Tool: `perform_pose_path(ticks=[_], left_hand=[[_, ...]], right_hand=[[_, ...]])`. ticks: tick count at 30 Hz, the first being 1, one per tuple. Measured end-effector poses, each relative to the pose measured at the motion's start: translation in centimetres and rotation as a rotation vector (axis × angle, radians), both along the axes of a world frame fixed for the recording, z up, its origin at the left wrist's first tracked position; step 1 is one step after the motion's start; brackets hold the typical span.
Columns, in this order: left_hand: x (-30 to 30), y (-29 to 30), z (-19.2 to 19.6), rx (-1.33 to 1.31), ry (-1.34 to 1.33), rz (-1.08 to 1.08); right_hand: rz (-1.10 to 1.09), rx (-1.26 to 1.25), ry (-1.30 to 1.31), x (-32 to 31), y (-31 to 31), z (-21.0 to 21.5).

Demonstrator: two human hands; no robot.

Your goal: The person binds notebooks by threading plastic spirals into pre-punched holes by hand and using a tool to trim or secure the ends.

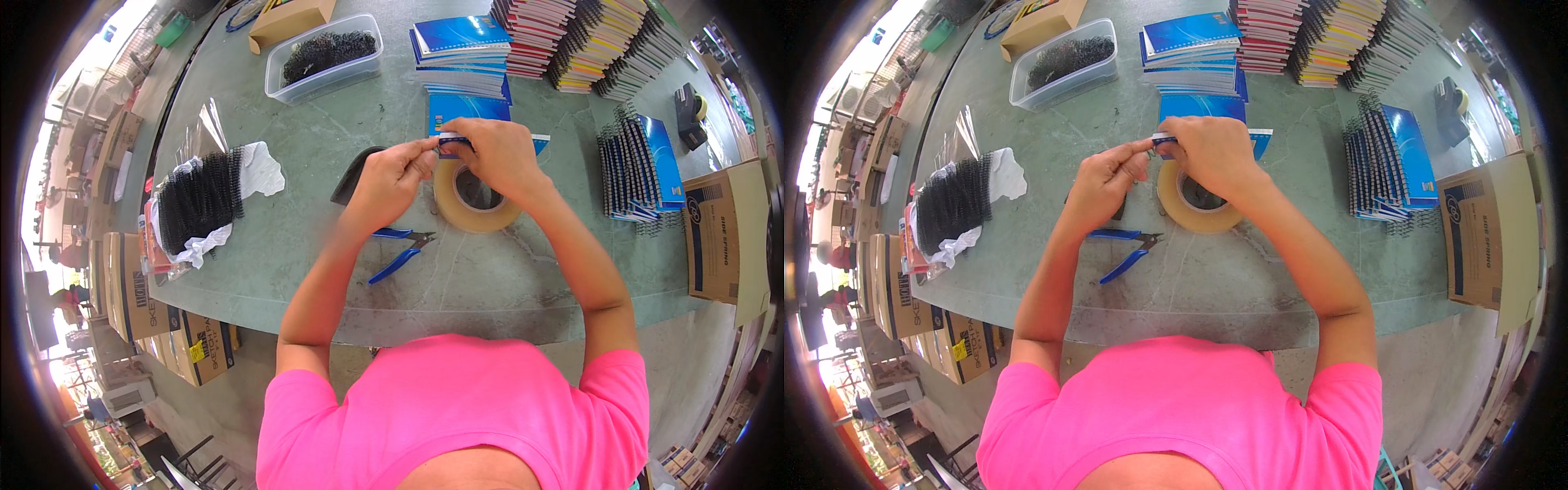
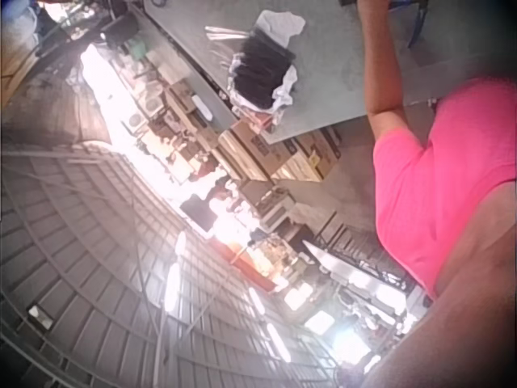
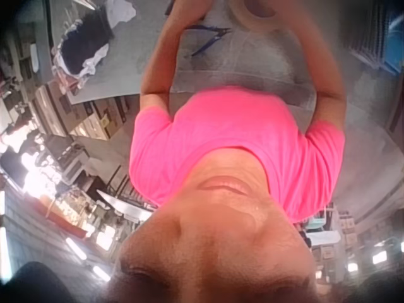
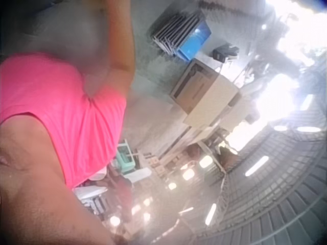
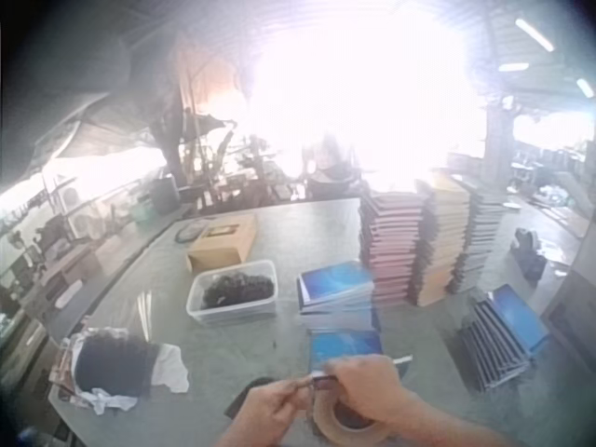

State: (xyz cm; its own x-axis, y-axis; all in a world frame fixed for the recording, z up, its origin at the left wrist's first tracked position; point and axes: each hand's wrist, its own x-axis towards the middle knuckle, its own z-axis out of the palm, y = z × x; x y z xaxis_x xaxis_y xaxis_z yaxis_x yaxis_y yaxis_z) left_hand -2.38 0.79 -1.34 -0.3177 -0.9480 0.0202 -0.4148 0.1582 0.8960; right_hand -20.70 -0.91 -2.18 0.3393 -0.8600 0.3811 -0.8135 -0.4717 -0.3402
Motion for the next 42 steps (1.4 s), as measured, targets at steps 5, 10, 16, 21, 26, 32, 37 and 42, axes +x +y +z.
perform_pose_path(ticks=[5, 10, 16, 21, 26, 32, 37, 42], left_hand=[[-0.4, -0.3, -0.1, -0.343, 0.054, 0.076], [-1.4, -0.2, -0.7, -0.495, -0.062, 0.139], [-1.4, 0.3, -0.5, -0.606, -0.174, 0.113], [-1.2, 0.1, -0.1, -0.558, -0.220, 0.098], [-1.4, 0.1, -0.5, -0.536, -0.259, 0.131], [-1.7, -1.3, -0.6, -0.682, -0.169, 0.150], [1.6, -1.8, 1.9, -0.347, -0.340, -0.131], [2.8, -2.7, 1.5, -0.185, -0.347, -0.170]], right_hand=[[-0.049, 0.075, 0.112, 0.5, 0.3, 1.4], [-0.053, 0.006, 0.067, 0.6, 0.3, 0.8], [-0.049, 0.074, 0.097, 0.3, 0.3, 0.9], [-0.071, 0.131, 0.082, 0.3, 0.4, 1.2], [-0.044, 0.141, 0.081, 0.3, 0.4, 1.5], [0.052, 0.131, 0.060, -0.4, 0.3, 0.6], [0.209, 0.075, -0.186, -0.4, -0.7, 0.9], [0.231, 0.032, -0.316, 0.4, -0.5, 0.8]])
